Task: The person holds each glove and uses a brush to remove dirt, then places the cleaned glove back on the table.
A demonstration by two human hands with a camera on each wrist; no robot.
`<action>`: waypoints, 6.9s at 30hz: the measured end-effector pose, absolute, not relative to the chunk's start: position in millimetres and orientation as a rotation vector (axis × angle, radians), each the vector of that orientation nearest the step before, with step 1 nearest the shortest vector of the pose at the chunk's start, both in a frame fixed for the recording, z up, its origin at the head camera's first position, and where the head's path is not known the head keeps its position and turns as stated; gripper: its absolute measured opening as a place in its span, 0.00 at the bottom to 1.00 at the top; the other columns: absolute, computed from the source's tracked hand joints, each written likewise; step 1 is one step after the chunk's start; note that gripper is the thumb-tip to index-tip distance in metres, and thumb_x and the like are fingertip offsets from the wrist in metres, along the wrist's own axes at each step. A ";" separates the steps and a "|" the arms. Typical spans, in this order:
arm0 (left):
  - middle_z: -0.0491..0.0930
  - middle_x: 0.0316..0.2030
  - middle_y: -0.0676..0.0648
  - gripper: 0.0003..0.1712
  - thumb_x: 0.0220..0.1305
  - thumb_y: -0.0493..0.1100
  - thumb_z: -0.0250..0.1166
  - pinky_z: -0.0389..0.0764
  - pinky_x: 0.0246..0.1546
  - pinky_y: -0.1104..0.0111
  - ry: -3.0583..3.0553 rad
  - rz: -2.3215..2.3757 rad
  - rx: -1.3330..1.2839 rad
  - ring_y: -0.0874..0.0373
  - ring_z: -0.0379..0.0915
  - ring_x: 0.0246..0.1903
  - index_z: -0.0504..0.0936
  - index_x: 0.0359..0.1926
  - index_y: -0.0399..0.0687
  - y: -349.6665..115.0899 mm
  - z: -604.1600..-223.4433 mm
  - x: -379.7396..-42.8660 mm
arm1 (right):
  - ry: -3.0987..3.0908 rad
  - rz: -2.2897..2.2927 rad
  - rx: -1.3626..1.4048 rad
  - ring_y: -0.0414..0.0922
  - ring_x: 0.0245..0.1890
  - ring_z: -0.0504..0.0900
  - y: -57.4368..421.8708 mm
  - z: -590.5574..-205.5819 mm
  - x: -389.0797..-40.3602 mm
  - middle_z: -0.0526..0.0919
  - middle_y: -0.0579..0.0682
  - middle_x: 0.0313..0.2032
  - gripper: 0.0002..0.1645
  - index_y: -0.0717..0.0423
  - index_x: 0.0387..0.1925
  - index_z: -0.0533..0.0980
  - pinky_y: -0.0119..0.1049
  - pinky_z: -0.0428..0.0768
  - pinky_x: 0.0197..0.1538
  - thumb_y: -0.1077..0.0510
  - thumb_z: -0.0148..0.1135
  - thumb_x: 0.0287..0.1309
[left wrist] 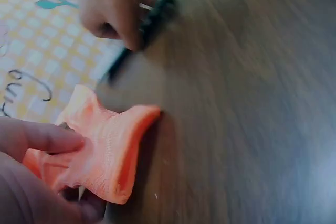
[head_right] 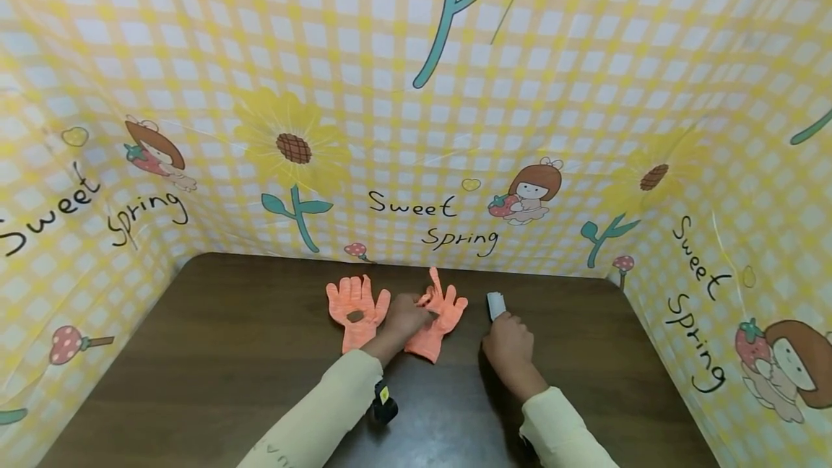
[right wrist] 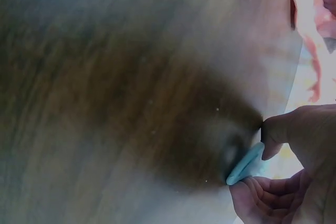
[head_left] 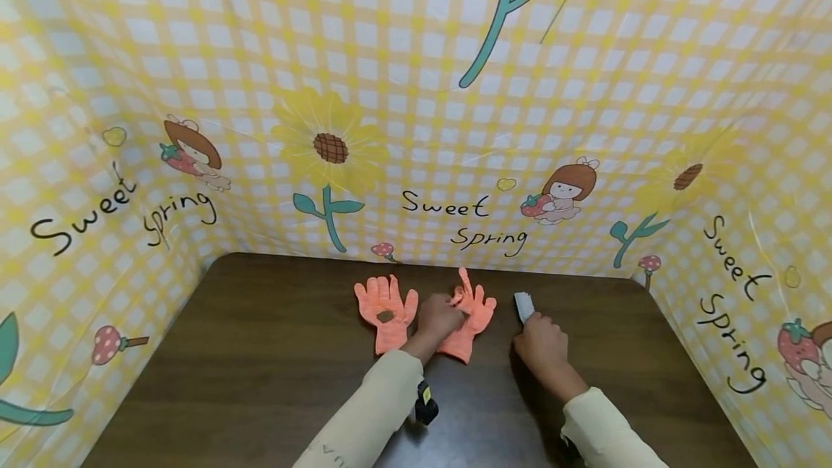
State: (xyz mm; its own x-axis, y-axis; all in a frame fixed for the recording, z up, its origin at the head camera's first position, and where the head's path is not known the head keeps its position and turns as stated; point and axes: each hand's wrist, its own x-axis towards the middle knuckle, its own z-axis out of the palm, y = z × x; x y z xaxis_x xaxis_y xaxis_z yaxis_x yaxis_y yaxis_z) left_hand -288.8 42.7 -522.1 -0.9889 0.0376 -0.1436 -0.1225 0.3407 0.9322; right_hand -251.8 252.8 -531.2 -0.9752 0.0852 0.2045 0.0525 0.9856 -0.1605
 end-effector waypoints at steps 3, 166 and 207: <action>0.83 0.53 0.38 0.09 0.50 0.32 0.65 0.75 0.30 0.63 2.124 1.975 -0.217 0.44 0.79 0.44 0.73 0.23 0.47 41.3 -518.0 -289.3 | -2.914 0.225 -0.105 0.64 0.26 0.82 253.6 -532.5 -251.6 0.78 0.65 0.26 0.14 0.71 0.30 0.73 0.58 0.80 0.27 0.61 0.64 0.49; 0.74 0.45 0.50 0.23 0.80 0.34 0.40 0.79 0.44 0.71 1.027 2.623 0.069 0.62 0.72 0.42 0.62 0.71 0.33 34.1 -489.1 -266.3 | -2.414 2.120 -0.370 0.36 0.14 0.59 221.2 -431.0 -226.0 0.68 0.45 0.22 0.17 0.67 0.49 0.68 0.28 0.57 0.16 0.55 0.42 0.81; 0.73 0.46 0.51 0.22 0.79 0.32 0.41 0.77 0.48 0.72 0.979 2.754 0.110 0.63 0.72 0.46 0.63 0.70 0.32 33.2 -481.8 -262.4 | -2.384 2.054 -0.293 0.36 0.14 0.60 209.2 -424.0 -228.1 0.68 0.43 0.20 0.17 0.64 0.41 0.69 0.28 0.58 0.15 0.53 0.44 0.80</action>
